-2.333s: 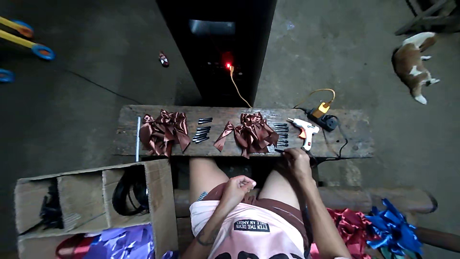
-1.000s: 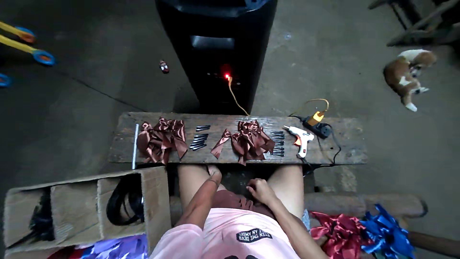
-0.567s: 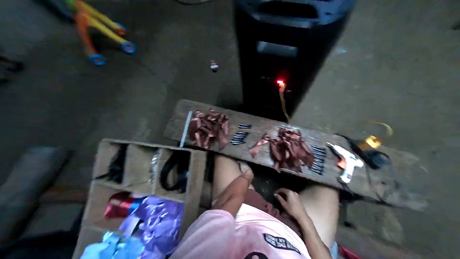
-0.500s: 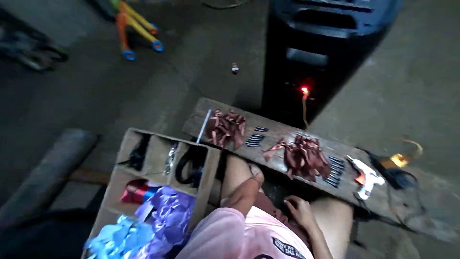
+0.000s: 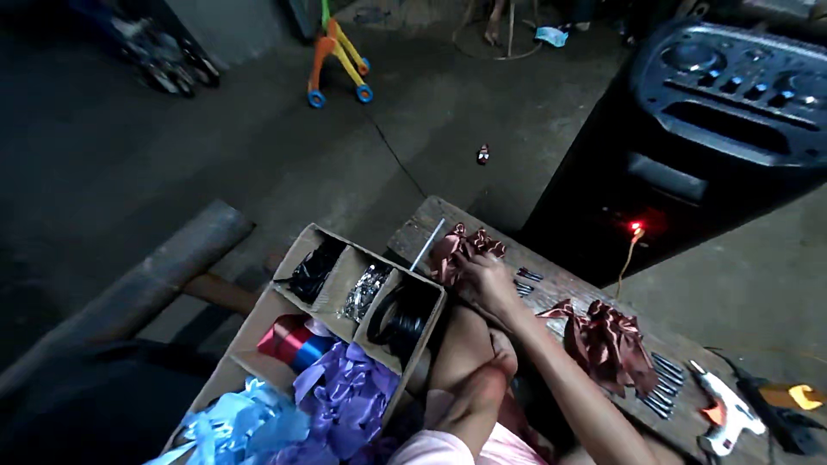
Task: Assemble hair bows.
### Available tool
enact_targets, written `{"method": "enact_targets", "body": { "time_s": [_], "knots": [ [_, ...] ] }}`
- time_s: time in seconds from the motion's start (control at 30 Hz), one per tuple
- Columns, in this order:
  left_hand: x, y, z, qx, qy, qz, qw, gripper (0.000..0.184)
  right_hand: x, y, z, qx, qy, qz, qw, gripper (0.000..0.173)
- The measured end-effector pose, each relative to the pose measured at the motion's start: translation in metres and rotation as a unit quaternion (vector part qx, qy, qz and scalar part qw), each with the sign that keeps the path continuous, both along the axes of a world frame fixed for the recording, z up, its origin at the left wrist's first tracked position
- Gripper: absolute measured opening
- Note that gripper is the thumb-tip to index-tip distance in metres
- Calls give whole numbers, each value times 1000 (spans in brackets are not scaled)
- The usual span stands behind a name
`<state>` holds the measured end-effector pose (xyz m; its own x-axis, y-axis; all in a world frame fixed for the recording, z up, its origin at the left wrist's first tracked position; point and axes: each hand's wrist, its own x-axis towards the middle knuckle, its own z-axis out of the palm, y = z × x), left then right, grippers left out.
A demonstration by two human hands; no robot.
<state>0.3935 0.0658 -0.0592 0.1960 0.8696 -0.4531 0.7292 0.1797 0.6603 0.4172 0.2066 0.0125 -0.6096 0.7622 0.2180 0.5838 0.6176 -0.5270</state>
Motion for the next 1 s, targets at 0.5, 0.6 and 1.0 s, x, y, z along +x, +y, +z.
{"method": "enact_targets", "body": {
  "time_s": [0.5,0.6,1.0],
  "knots": [
    [-47,-28,52,-130,-25,1,991,35,-143,80,-64,74,-178,156,969,38],
    [-39,-5,29,-106,92,-140,980,41,-121,82,-18,235,80,41,968,33],
    [42,69,-72,-96,369,-148,913,42,315,-137,-20,-176,-18,-717,674,61]
  ]
}}
